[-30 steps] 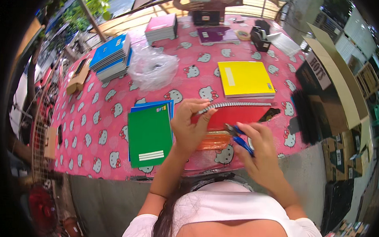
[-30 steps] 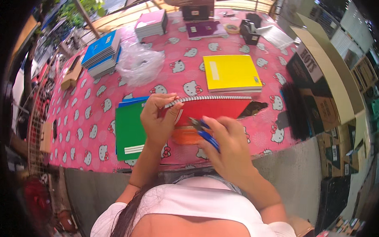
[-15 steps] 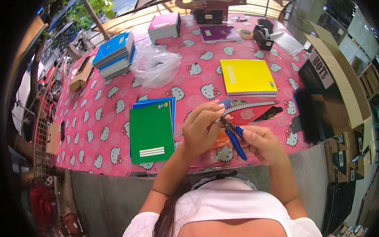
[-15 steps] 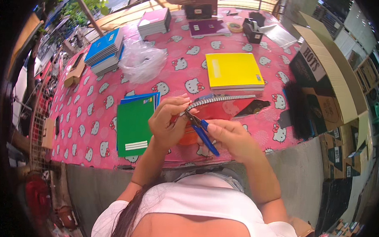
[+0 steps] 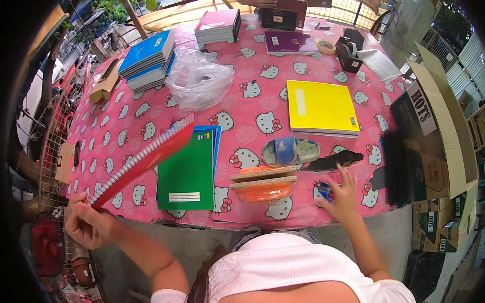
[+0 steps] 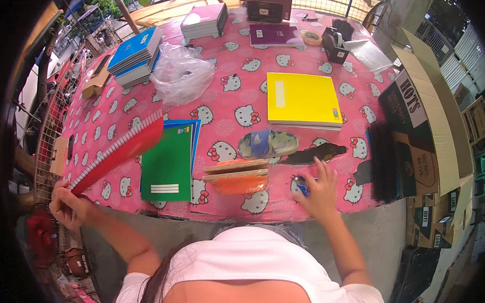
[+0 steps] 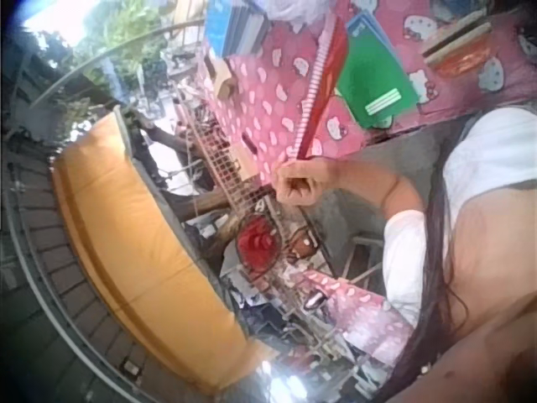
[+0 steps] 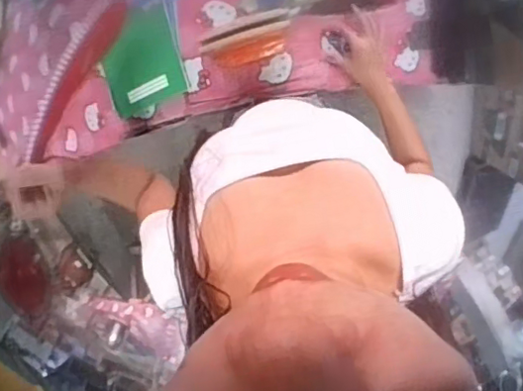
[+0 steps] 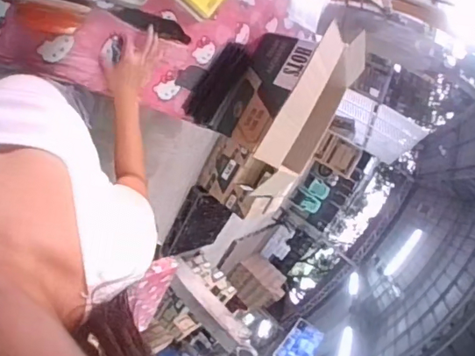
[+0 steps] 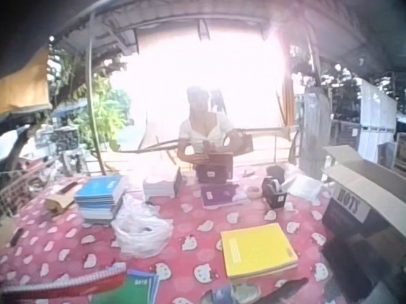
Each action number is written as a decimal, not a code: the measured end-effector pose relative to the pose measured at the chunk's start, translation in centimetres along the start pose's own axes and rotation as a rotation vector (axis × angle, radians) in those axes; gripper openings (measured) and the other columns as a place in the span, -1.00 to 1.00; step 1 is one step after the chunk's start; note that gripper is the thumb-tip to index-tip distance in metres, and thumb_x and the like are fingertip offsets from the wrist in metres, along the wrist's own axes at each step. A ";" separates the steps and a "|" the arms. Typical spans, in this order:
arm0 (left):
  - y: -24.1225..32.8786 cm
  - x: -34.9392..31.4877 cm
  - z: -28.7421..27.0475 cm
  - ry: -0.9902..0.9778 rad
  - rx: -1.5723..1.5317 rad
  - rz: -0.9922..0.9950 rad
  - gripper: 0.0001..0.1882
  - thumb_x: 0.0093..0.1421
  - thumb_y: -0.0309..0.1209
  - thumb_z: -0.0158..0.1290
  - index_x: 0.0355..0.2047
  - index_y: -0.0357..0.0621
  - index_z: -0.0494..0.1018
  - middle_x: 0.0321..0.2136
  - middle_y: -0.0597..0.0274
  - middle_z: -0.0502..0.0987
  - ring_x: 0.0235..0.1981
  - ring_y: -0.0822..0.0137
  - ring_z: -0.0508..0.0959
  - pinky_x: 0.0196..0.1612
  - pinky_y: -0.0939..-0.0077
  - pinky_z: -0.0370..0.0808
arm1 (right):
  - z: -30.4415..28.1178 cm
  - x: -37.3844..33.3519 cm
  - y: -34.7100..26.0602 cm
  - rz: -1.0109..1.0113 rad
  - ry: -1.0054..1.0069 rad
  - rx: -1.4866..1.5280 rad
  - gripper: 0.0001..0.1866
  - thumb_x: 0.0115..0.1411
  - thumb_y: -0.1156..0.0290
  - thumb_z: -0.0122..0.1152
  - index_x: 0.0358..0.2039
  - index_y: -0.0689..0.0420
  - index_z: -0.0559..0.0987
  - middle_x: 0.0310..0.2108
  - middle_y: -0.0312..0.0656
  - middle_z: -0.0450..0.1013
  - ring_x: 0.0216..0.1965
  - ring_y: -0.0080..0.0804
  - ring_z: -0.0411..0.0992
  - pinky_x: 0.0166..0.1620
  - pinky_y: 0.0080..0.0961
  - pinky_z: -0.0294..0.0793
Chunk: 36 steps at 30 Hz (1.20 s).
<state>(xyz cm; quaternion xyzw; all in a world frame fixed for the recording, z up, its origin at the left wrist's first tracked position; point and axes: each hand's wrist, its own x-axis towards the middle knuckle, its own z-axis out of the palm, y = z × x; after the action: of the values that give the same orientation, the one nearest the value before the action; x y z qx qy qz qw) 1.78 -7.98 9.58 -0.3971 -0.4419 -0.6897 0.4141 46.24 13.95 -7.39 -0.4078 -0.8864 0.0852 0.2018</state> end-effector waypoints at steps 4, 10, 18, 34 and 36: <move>-6.3 3.4 1.1 -0.727 0.274 0.120 -0.92 0.23 -0.53 0.05 -0.40 -0.30 0.46 -0.56 0.27 0.44 -0.56 0.50 0.37 -0.52 0.61 0.29 | 2.5 13.1 1.6 -0.312 0.120 0.086 -0.58 -0.08 0.36 0.29 -0.11 0.00 0.57 0.12 -0.01 0.25 0.09 0.01 0.26 0.11 -0.09 0.24; -10.5 -8.5 10.4 -1.248 0.376 -0.250 -0.52 0.25 -0.12 0.06 0.10 -0.08 0.38 -0.17 0.14 0.50 -0.12 0.23 0.48 -0.01 0.21 0.37 | 7.7 23.0 2.0 -0.419 -0.432 -0.279 -0.70 -0.14 0.49 0.23 -0.32 -0.05 0.67 0.02 -0.02 0.34 -0.07 -0.03 0.39 -0.07 -0.15 0.44; -10.7 -20.8 4.9 -1.593 0.815 -0.762 -0.06 0.16 0.27 -0.11 0.37 0.04 -0.11 0.40 0.07 -0.24 0.41 -0.01 -0.31 0.20 -0.45 -0.49 | 6.6 26.3 4.5 -0.542 -0.542 0.189 -0.67 -0.20 0.49 0.33 -0.30 0.07 0.67 -0.21 -0.06 0.52 -0.15 -0.09 0.48 -0.06 -0.26 0.45; 7.2 -20.9 14.5 -1.578 -0.194 -0.556 -0.45 0.10 -0.22 0.21 0.06 -0.18 0.40 -0.13 -0.05 0.53 -0.18 0.10 0.58 -0.09 0.29 0.50 | 6.9 25.6 3.8 -0.622 -0.512 -0.026 -0.70 -0.15 0.48 0.28 -0.30 0.04 0.67 -0.19 -0.09 0.52 -0.14 -0.10 0.48 -0.06 -0.27 0.46; 6.8 -20.9 14.2 -1.518 -0.235 -0.602 -0.49 0.12 -0.25 0.20 0.06 -0.18 0.41 -0.16 -0.02 0.55 -0.19 0.12 0.60 -0.10 0.31 0.52 | 6.9 25.1 3.5 -0.597 -0.501 -0.024 -0.71 -0.13 0.48 0.27 -0.31 0.04 0.67 -0.18 -0.09 0.51 -0.14 -0.09 0.48 -0.05 -0.27 0.45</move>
<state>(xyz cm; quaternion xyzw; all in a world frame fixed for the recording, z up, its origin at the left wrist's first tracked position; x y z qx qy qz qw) 17.79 8.12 -3.47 -0.6605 -0.6139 -0.3569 -0.2440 31.03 35.37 -7.50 -0.1011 -0.9888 0.1092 -0.0096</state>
